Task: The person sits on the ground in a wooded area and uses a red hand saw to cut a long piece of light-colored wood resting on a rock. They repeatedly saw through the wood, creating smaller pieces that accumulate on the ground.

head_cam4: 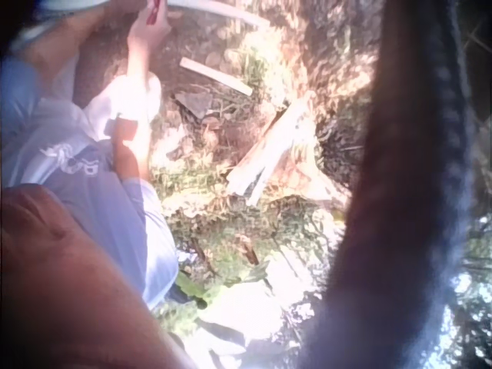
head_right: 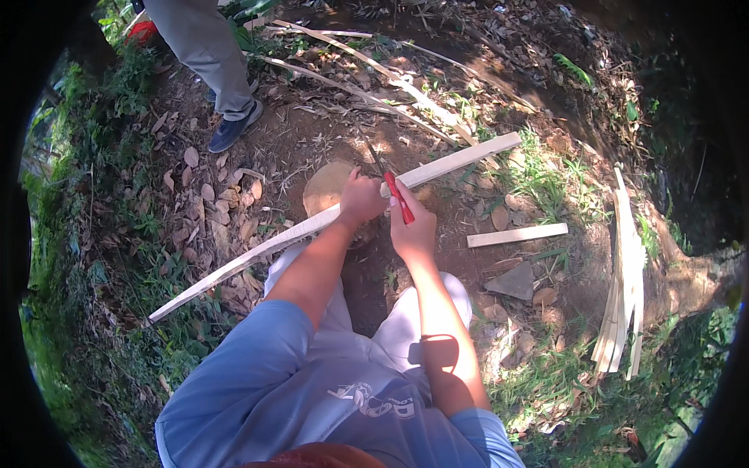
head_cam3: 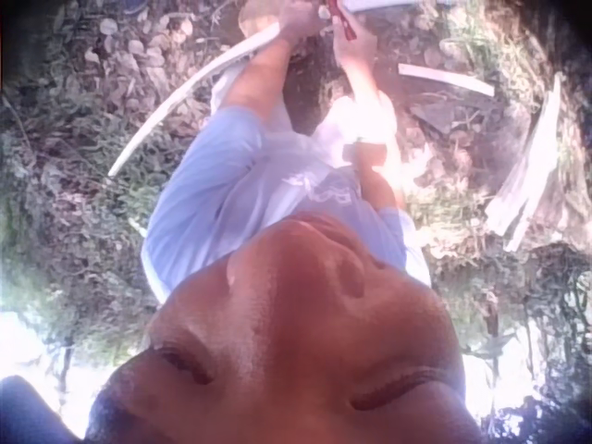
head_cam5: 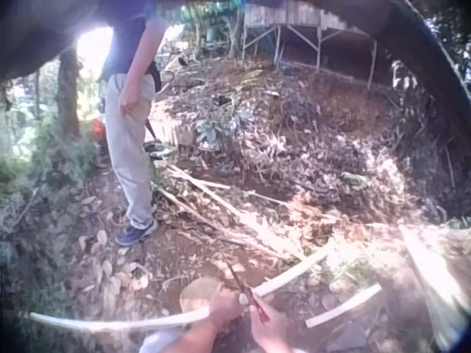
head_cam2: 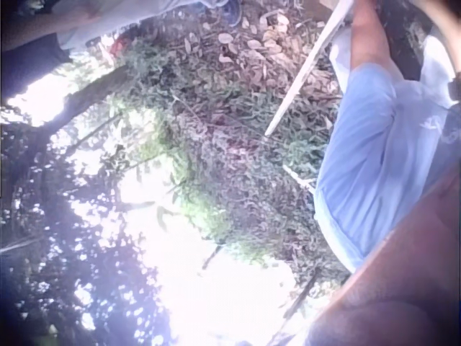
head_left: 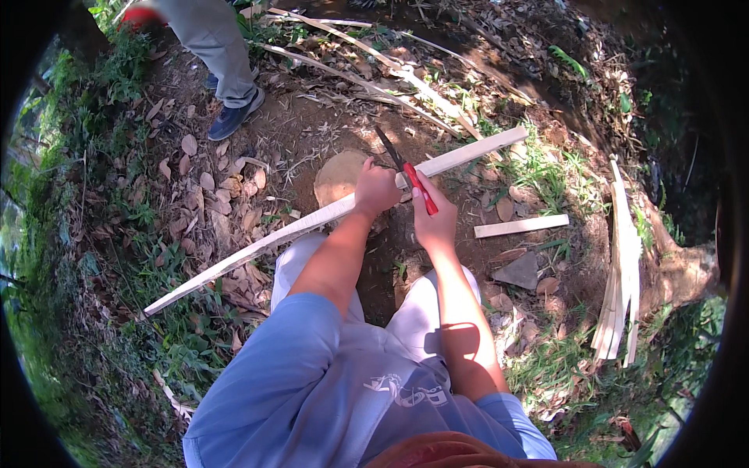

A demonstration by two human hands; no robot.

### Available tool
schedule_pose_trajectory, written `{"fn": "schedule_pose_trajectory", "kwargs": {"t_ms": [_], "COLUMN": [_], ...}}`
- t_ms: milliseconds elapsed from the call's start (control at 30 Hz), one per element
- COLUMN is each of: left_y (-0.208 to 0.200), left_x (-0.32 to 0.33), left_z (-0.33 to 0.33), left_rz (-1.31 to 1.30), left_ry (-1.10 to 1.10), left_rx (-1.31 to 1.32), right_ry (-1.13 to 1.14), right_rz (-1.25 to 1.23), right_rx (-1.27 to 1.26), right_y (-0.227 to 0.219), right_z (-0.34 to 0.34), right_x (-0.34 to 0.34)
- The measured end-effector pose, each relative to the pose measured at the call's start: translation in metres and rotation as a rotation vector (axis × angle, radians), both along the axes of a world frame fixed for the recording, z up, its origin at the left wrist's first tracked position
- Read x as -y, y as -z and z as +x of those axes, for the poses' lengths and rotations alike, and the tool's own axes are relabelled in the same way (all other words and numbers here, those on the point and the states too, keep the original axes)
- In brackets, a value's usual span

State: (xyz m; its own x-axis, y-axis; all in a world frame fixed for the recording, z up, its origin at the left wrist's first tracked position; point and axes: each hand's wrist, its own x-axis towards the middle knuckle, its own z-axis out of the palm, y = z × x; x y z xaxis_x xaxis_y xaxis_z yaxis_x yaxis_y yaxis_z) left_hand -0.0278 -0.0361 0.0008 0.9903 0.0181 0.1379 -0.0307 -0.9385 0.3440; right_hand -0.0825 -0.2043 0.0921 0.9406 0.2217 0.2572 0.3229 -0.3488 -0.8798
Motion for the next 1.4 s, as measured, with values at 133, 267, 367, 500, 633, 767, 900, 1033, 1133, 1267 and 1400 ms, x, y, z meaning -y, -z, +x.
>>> {"fn": "schedule_pose_trajectory", "kwargs": {"t_ms": [133, 267, 367, 500, 633, 767, 900, 1033, 1133, 1267, 1400], "left_y": [0.008, 0.001, 0.012, 0.008, 0.003, 0.007, -0.001, -0.002, -0.004, 0.005, 0.006], "left_x": [-0.004, -0.005, -0.004, -0.003, -0.003, -0.005, -0.003, -0.004, -0.004, -0.007, -0.004], "left_z": [0.005, 0.0, 0.005, 0.001, 0.0, 0.0, 0.002, 0.002, 0.001, 0.005, 0.001], "left_rz": [-0.05, -0.014, 0.017, -0.045, -0.029, -0.051, -0.112, -0.078, -0.078, -0.047, -0.041], "left_ry": [-0.026, -0.032, -0.026, -0.033, -0.021, -0.029, -0.012, -0.016, -0.016, -0.027, -0.03], "left_rx": [-0.012, -0.008, 0.002, -0.019, -0.004, -0.005, 0.015, 0.013, -0.041, -0.07, -0.077], "right_ry": [-0.02, 0.027, 0.036, 0.009, 0.031, 0.015, -0.043, -0.065, -0.091, -0.038, 0.071], "right_rz": [-0.016, -0.045, -0.092, -0.253, -0.234, -0.146, -0.033, -0.006, -0.054, -0.111, -0.431], "right_rx": [-0.026, 0.037, 0.09, -0.137, -0.155, -0.077, -0.04, 0.026, 0.043, 0.001, -0.007], "right_y": [0.005, -0.007, -0.029, -0.093, -0.093, -0.039, 0.002, 0.022, 0.027, -0.003, -0.038], "right_z": [-0.009, -0.034, -0.08, -0.134, -0.12, -0.049, 0.02, 0.037, 0.016, -0.061, -0.155], "right_x": [0.001, 0.017, 0.054, 0.094, 0.093, 0.039, -0.02, -0.038, -0.016, 0.047, 0.123]}}
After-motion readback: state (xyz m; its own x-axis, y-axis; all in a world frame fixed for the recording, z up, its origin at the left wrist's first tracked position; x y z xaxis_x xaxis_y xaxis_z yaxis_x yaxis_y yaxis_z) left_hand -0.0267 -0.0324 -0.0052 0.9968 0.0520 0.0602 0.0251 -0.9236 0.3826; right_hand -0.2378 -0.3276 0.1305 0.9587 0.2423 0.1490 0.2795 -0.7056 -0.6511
